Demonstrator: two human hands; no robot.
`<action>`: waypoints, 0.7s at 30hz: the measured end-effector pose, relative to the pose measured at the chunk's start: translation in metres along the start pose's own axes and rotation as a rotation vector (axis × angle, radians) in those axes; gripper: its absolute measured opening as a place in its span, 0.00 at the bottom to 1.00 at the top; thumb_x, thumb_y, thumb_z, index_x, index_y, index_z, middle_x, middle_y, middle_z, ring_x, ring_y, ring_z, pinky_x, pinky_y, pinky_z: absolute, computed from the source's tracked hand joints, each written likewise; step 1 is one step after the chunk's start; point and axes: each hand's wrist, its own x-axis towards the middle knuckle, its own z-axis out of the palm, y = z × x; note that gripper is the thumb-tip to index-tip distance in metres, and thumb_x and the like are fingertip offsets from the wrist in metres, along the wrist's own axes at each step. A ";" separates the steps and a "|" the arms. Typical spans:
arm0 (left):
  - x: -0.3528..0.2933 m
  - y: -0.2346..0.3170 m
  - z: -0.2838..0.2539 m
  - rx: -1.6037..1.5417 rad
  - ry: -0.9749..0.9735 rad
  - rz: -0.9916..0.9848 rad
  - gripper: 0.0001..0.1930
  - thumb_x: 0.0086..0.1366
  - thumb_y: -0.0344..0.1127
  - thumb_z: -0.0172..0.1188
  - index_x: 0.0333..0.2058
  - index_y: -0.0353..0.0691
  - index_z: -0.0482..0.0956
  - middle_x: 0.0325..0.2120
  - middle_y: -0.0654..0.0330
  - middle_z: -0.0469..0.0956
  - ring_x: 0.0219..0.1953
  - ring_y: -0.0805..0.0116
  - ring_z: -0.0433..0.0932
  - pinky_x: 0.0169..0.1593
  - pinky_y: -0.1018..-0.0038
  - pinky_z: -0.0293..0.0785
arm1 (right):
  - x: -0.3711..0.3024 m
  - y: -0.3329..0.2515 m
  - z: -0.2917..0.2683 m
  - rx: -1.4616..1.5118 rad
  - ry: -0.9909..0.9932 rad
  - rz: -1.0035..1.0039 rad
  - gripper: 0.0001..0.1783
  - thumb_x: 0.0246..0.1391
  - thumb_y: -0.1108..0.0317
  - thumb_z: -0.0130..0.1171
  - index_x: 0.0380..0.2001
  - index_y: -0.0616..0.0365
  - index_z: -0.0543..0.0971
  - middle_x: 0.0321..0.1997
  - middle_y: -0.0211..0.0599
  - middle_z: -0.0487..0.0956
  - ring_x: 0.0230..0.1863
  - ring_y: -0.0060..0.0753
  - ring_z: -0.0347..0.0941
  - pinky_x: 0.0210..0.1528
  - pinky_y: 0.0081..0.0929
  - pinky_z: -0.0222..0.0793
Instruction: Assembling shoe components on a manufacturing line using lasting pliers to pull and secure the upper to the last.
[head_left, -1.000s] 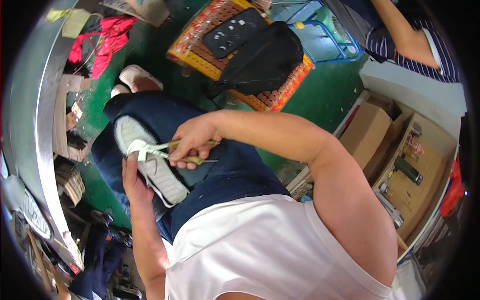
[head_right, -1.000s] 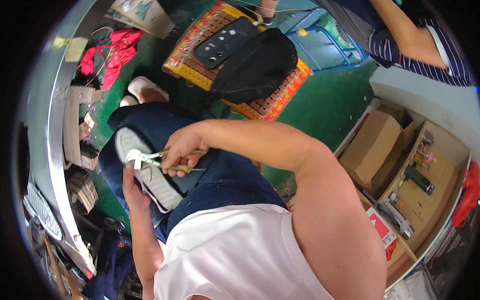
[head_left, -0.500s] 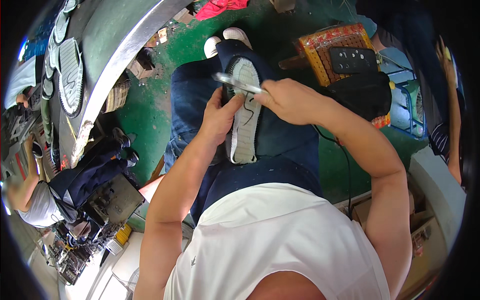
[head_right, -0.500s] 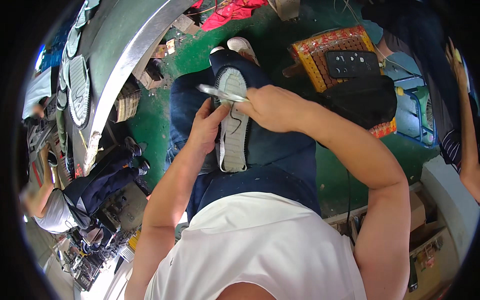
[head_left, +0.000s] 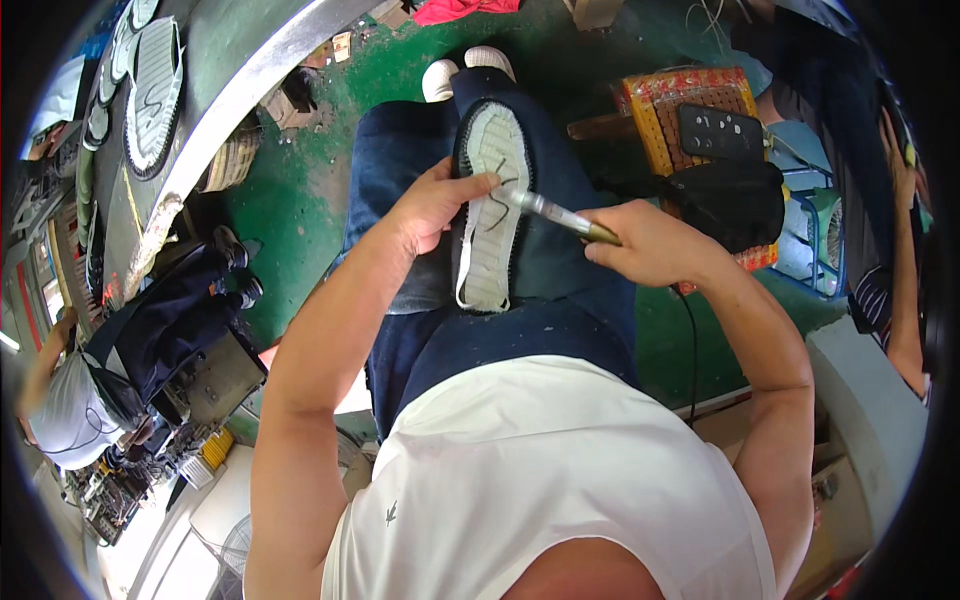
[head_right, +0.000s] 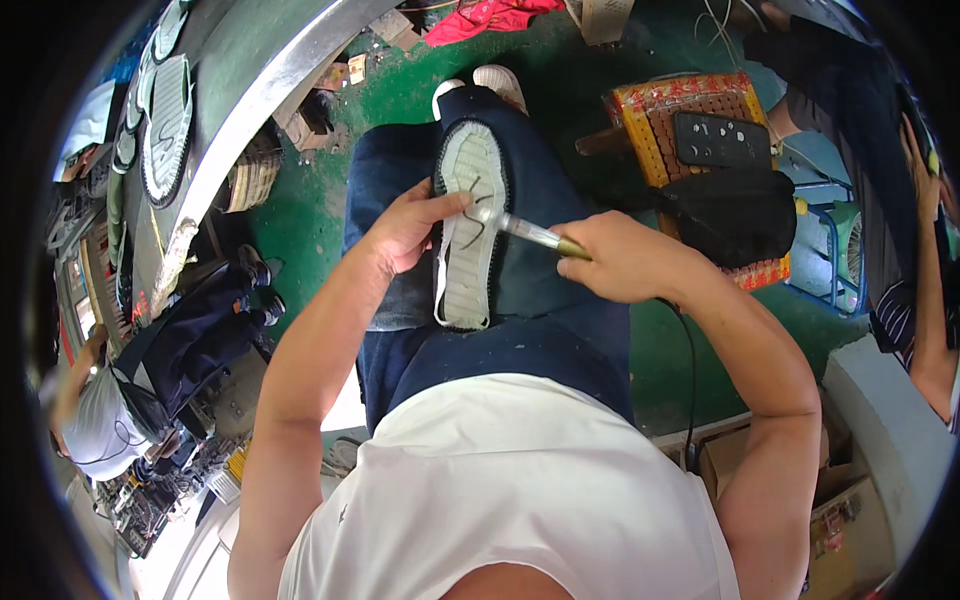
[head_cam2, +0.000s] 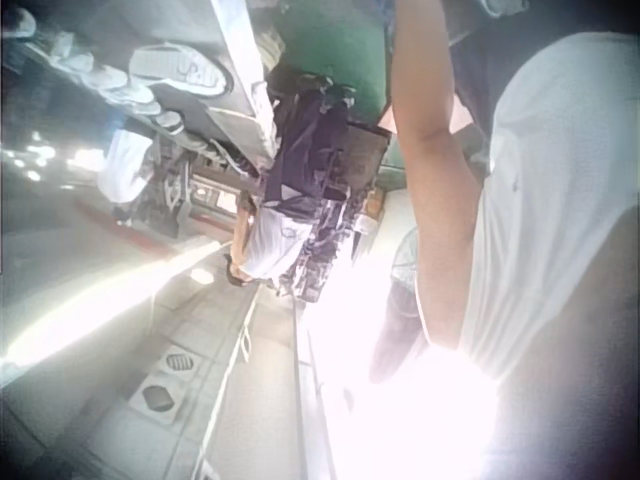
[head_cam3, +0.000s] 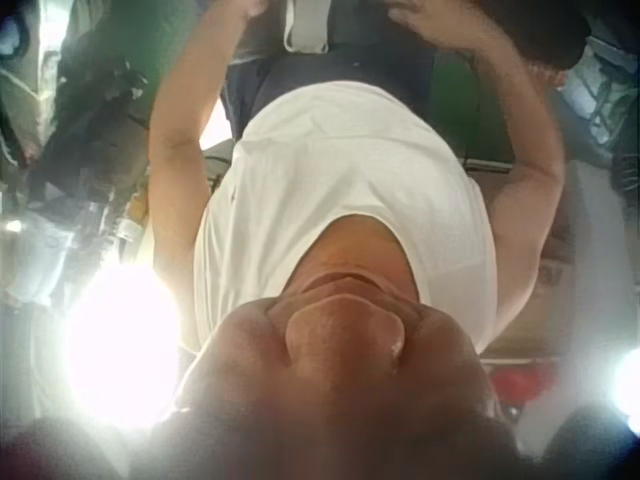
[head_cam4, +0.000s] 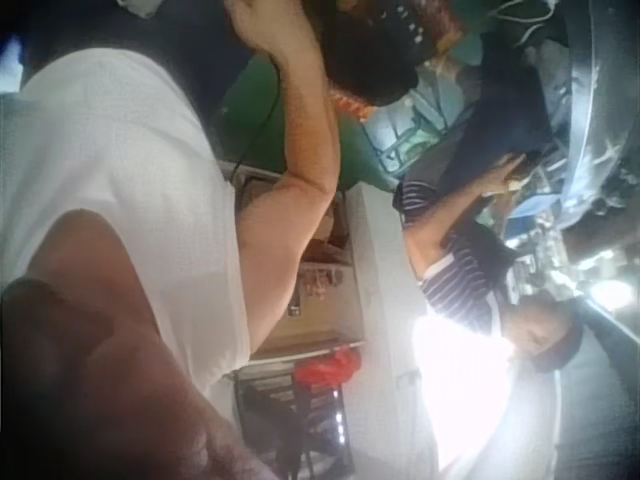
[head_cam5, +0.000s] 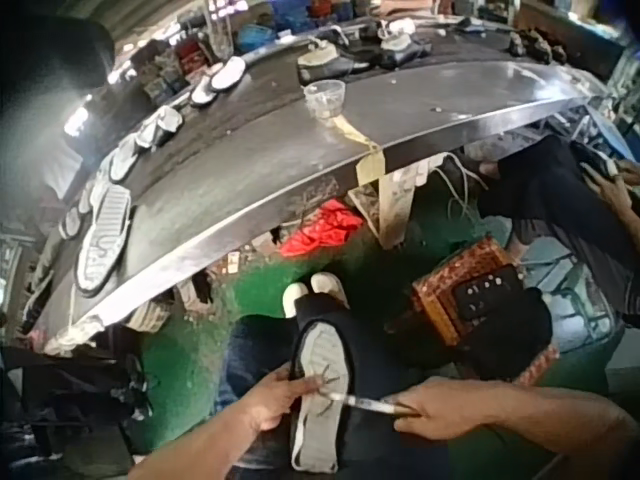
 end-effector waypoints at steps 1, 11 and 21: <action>0.001 -0.001 0.000 -0.005 -0.001 -0.001 0.27 0.61 0.36 0.71 0.56 0.35 0.72 0.48 0.54 0.81 0.49 0.63 0.80 0.56 0.63 0.75 | 0.002 0.005 0.012 -0.002 -0.004 0.003 0.17 0.60 0.63 0.58 0.44 0.67 0.77 0.35 0.56 0.80 0.40 0.56 0.79 0.44 0.46 0.72; 0.001 -0.017 -0.007 -0.136 -0.002 0.053 0.28 0.62 0.35 0.70 0.57 0.35 0.68 0.48 0.54 0.80 0.49 0.62 0.81 0.52 0.61 0.79 | 0.034 -0.059 0.022 -0.792 -0.090 -0.095 0.13 0.58 0.67 0.59 0.42 0.66 0.78 0.36 0.50 0.82 0.40 0.50 0.81 0.43 0.44 0.77; 0.002 -0.043 -0.004 0.016 -0.017 0.304 0.33 0.64 0.35 0.69 0.62 0.32 0.61 0.54 0.53 0.75 0.56 0.65 0.74 0.63 0.69 0.70 | 0.017 0.019 0.071 -0.264 0.268 -0.080 0.11 0.60 0.62 0.60 0.39 0.59 0.79 0.34 0.45 0.82 0.40 0.55 0.79 0.42 0.48 0.73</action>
